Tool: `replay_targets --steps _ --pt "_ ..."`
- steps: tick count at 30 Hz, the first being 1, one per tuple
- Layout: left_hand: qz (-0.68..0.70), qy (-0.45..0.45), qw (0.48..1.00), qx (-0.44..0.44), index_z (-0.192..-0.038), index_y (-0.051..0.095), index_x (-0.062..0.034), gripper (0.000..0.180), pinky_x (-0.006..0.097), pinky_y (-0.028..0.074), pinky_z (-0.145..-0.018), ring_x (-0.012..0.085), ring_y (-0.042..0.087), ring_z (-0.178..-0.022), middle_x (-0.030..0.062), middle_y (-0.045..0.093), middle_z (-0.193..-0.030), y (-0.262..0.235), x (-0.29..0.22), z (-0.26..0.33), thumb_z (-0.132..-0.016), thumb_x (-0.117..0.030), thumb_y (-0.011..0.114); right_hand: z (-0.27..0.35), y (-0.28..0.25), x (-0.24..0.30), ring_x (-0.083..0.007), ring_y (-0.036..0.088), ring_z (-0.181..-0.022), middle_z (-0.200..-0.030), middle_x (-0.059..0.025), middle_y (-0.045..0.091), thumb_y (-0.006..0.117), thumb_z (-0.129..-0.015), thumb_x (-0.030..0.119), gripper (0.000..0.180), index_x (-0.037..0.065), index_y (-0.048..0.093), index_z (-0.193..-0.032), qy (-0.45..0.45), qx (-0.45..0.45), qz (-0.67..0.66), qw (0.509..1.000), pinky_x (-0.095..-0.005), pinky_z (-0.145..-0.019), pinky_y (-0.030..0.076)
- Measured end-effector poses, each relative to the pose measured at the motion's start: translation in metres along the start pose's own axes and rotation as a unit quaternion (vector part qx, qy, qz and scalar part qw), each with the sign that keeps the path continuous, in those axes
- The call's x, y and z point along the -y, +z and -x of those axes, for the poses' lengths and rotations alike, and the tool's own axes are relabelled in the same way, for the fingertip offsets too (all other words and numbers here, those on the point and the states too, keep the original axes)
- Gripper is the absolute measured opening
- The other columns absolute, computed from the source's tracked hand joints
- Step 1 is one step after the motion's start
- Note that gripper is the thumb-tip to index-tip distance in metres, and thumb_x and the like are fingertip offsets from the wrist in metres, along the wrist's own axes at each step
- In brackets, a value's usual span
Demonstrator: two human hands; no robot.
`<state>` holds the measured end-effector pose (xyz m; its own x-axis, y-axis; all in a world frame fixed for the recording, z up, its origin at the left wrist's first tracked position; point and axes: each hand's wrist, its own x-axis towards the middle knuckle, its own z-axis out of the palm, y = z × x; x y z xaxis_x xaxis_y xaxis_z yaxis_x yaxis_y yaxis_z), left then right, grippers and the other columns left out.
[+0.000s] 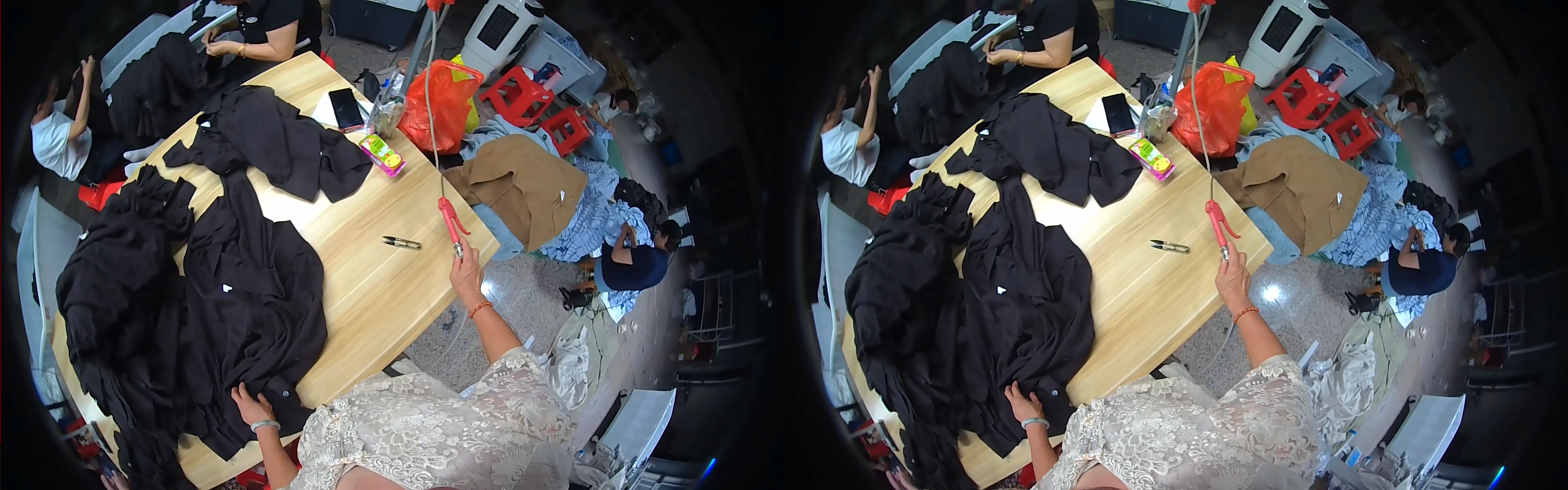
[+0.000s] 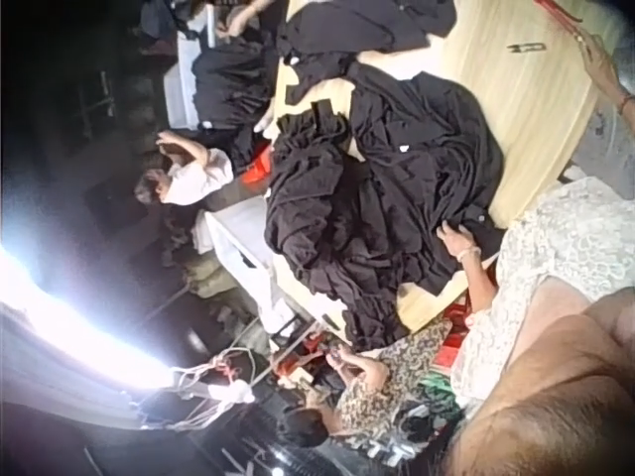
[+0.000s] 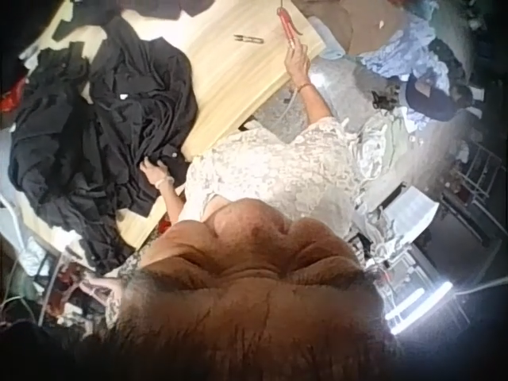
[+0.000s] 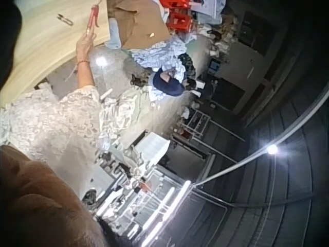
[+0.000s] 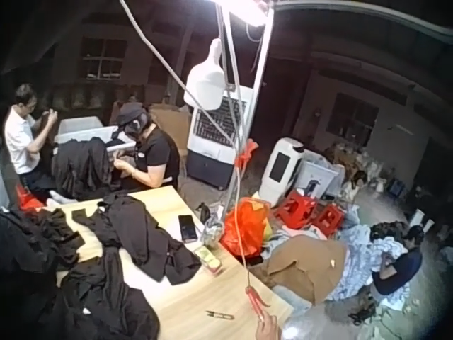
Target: The recorder is using scissors to trim loose threads and excess material from black garments on a large work table.
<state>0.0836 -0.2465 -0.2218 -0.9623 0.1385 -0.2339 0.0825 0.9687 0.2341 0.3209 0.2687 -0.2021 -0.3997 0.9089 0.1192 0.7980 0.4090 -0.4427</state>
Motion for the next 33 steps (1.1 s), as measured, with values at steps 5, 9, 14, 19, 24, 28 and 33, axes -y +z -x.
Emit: replay_targets --steps 5,9,14,19,24,28,33 --pt "-0.033 0.002 0.999 0.002 -0.129 0.051 -0.0022 0.054 0.041 0.047 -0.095 0.0394 0.053 -0.116 0.0195 0.042 -0.139 0.005 0.001 -0.005 -0.076 -0.002 0.063 -0.033 0.002 -0.025 -0.0412 0.06 -0.092 -0.107 -0.0199 0.051 0.056 -0.09 0.013 0.053 0.015 0.038 -0.14 0.045 -0.016 0.022 0.999 -0.0494 -0.079 0.05" --pt "-0.067 0.0 0.998 -0.004 -0.125 0.055 -0.0004 0.048 0.041 0.047 -0.093 0.0393 0.054 -0.114 0.0211 0.046 -0.133 0.007 0.008 -0.014 -0.077 -0.003 0.059 -0.078 0.022 -0.034 -0.041 0.059 -0.095 -0.108 -0.0205 0.052 0.056 -0.09 0.013 0.052 0.016 0.039 -0.139 0.088 -0.014 0.007 0.996 -0.0505 -0.081 0.049" --pt "-0.099 -0.014 0.995 -0.014 -0.119 0.061 0.0008 0.039 0.041 0.046 -0.094 0.0382 0.056 -0.109 0.0205 0.056 -0.124 0.009 0.004 -0.027 -0.08 -0.005 0.054 -0.151 0.05 -0.051 -0.0419 0.059 -0.1 -0.113 -0.0237 0.053 0.059 -0.089 0.015 0.05 0.015 0.044 -0.137 0.158 0.036 0.019 0.987 -0.0501 -0.085 0.048" --pt "-0.14 -0.045 0.989 0.003 -0.122 0.061 -0.0007 0.041 0.041 0.044 -0.097 0.0377 0.055 -0.109 0.0191 0.057 -0.128 0.018 0.018 -0.022 -0.082 -0.006 0.054 -0.211 0.058 -0.049 -0.0417 0.059 -0.102 -0.114 -0.0237 0.054 0.058 -0.09 0.02 0.043 0.014 0.051 -0.132 0.181 0.066 0.027 0.981 -0.0486 -0.087 0.048" --pt "-0.121 -0.051 0.991 -0.014 -0.122 0.062 -0.0045 0.038 0.042 0.044 -0.096 0.0389 0.054 -0.109 0.0176 0.056 -0.131 0.022 0.027 -0.016 -0.085 -0.006 0.053 -0.245 0.09 -0.087 -0.0373 0.061 -0.104 -0.116 -0.021 0.06 0.062 -0.086 0.025 0.044 0.016 0.058 -0.129 0.204 0.09 -0.007 0.975 -0.0448 -0.089 0.048" --pt "-0.084 -0.047 0.994 -0.043 -0.123 0.061 -0.0075 0.038 0.043 0.044 -0.095 0.0378 0.056 -0.109 0.0169 0.058 -0.129 0.036 0.04 -0.013 -0.086 -0.008 0.054 -0.26 0.128 -0.154 -0.037 0.064 -0.099 -0.105 -0.0235 0.066 0.062 -0.086 0.031 0.044 0.007 0.061 -0.122 0.13 0.09 -0.097 0.983 -0.0433 -0.086 0.049" --pt "0.01 -0.04 0.981 -0.187 -0.116 0.066 -0.0056 0.033 0.038 0.047 -0.096 0.0342 0.062 -0.107 0.0189 0.064 -0.119 0.023 0.005 -0.003 -0.088 -0.005 0.048 -0.254 0.076 -0.095 -0.0349 0.063 -0.105 -0.113 -0.0208 0.066 0.056 -0.092 0.038 0.044 0.004 0.063 -0.119 0.128 0.153 0.049 0.979 -0.0415 -0.089 0.047"
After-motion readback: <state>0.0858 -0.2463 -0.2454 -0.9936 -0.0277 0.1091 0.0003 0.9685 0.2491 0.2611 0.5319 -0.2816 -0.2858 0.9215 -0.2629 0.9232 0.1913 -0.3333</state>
